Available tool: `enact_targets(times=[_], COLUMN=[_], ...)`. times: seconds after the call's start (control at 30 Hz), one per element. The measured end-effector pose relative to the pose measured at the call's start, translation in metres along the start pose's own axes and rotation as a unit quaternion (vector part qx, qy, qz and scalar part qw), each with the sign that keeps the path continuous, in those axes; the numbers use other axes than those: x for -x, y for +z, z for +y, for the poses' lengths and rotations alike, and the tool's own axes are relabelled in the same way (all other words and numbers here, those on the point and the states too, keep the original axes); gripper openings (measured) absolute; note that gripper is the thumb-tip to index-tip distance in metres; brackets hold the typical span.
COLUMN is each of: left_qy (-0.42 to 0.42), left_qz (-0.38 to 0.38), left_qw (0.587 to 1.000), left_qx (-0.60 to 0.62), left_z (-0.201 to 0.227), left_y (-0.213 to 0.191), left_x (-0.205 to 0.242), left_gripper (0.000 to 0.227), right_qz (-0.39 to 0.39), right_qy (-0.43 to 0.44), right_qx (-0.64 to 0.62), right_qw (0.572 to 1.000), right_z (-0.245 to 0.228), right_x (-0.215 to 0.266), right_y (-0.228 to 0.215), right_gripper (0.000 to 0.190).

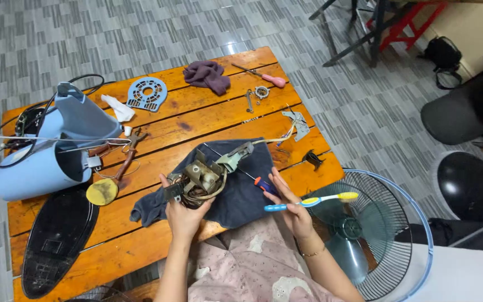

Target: Cleaning a fan motor assembly using a toothbrush and screwdriver on a wooden workbench

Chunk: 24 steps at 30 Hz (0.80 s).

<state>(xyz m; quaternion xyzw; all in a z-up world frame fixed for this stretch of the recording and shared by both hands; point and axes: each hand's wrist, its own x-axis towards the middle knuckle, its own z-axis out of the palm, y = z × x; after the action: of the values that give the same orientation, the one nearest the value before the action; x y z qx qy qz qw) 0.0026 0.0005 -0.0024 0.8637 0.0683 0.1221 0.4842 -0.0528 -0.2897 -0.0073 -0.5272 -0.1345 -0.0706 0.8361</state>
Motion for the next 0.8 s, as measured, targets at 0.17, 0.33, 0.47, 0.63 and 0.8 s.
enact_targets(times=[0.17, 0.33, 0.47, 0.63, 0.8], left_qy=[0.016, 0.018, 0.038, -0.035, -0.042], left_qz=[0.016, 0.020, 0.017, -0.018, -0.014], left_qw=[1.000, 0.999, 0.999, 0.999, 0.998], left_qx=[0.010, 0.028, 0.009, -0.014, 0.049], left_z=[-0.006, -0.012, -0.008, -0.005, -0.011], left_y=[-0.001, -0.003, -0.008, -0.009, -0.012], left_x=[0.003, 0.002, 0.008, 0.008, 0.010], left_gripper=[0.153, 0.155, 0.151, 0.151, 0.151], right_qz=[0.014, 0.031, 0.014, 0.063, 0.102], right_qy=[-0.018, 0.003, -0.001, 0.061, -0.314], right_qx=[0.046, 0.017, 0.028, 0.077, 0.201], right_qw=[0.999, 0.999, 0.999, 0.993, 0.922], right_z=[-0.036, -0.026, -0.066, -0.115, -0.079], right_x=[0.001, -0.001, -0.017, -0.011, -0.052], right_y=[0.026, 0.022, 0.060, 0.098, 0.099], right_gripper=[0.077, 0.078, 0.074, 0.086, 0.046])
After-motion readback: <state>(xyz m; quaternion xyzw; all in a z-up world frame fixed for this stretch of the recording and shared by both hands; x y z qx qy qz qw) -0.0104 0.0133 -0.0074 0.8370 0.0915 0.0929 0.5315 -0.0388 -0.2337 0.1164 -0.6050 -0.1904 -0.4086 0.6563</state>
